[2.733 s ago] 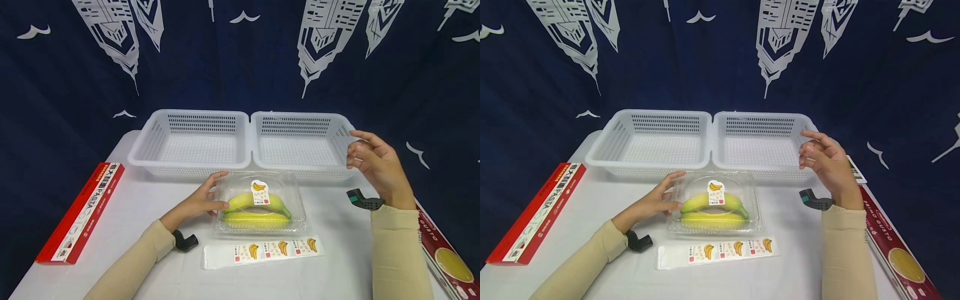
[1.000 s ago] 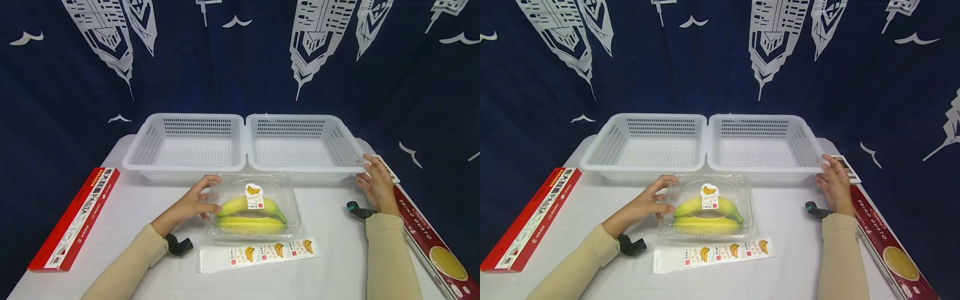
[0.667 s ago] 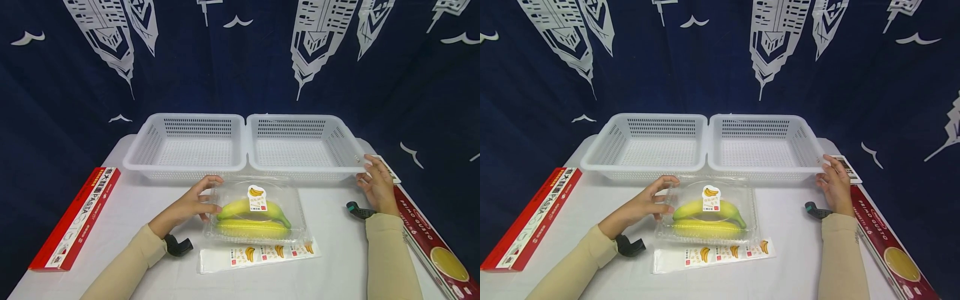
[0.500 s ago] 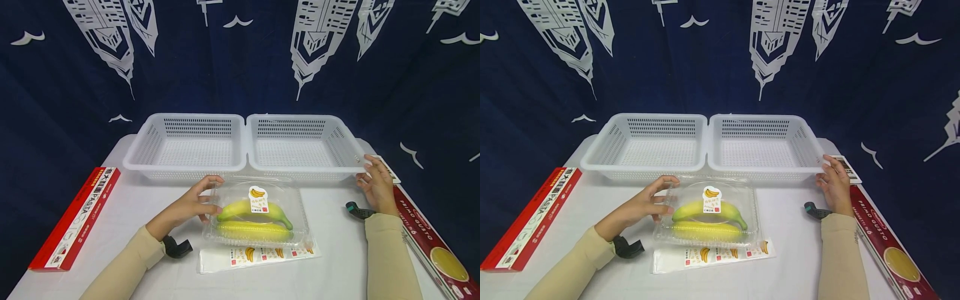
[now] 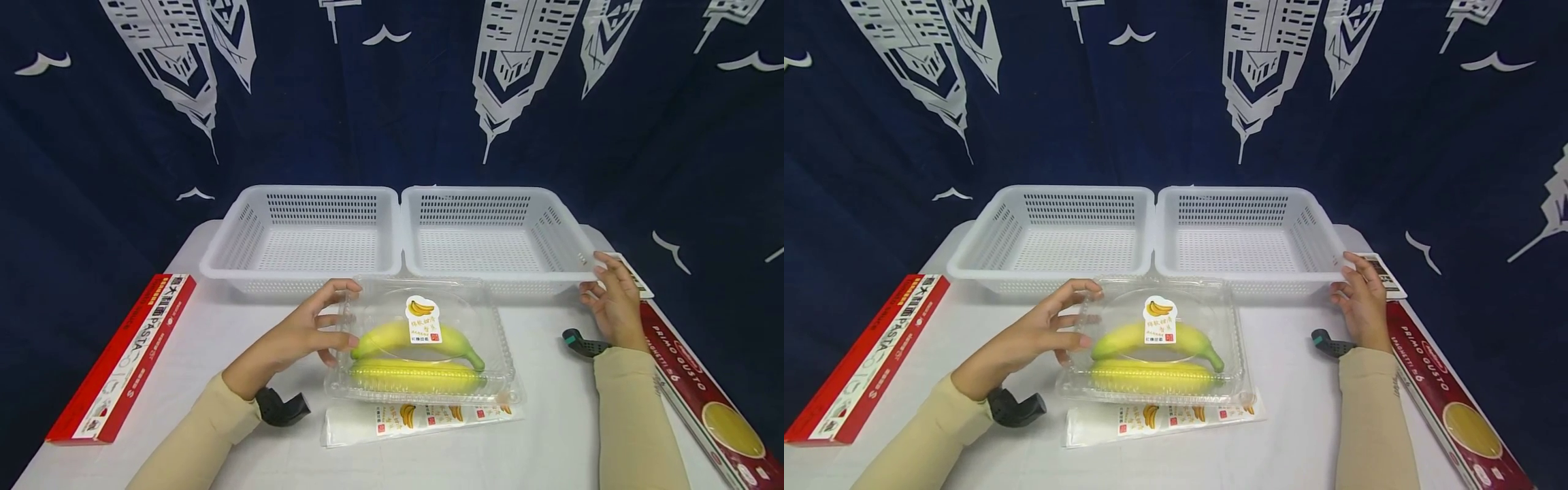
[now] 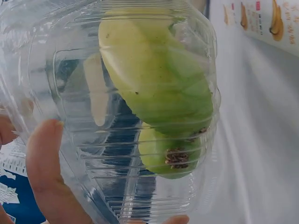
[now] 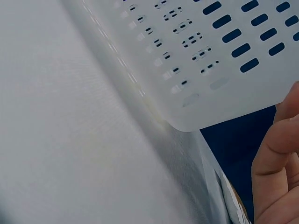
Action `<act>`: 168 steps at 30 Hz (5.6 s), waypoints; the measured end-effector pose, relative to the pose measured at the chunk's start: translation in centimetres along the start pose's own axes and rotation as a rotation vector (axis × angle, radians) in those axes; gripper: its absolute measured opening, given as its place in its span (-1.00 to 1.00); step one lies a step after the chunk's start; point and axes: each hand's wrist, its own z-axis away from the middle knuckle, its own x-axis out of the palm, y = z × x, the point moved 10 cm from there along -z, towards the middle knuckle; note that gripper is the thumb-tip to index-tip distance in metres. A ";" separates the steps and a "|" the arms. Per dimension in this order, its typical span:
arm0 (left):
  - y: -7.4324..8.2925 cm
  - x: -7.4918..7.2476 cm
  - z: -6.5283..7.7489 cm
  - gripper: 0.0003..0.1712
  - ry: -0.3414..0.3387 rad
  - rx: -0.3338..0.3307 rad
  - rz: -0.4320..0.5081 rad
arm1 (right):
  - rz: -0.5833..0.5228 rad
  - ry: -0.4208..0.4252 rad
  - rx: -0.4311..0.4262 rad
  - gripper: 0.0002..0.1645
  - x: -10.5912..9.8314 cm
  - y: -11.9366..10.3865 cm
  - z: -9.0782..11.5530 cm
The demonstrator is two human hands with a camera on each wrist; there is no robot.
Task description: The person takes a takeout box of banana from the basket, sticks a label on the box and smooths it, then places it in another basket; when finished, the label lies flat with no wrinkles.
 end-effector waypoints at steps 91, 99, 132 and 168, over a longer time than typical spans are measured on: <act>4.5 1.8 -21.7 -0.02 0.288 -0.061 -0.082 | 0.106 0.097 0.010 -0.68 -0.8 0.2 0.1; 4.3 2.0 -21.9 -0.05 0.304 -0.083 -0.187 | 0.118 0.088 0.009 -0.66 -0.8 0.3 0.1; 3.9 3.3 -22.8 0.19 0.437 -0.043 -0.217 | 0.062 0.068 0.012 -0.68 -0.6 0.4 0.0; 2.2 4.9 -23.7 0.25 0.345 -0.022 -0.170 | 0.055 0.082 0.024 -0.65 -0.6 0.6 -0.2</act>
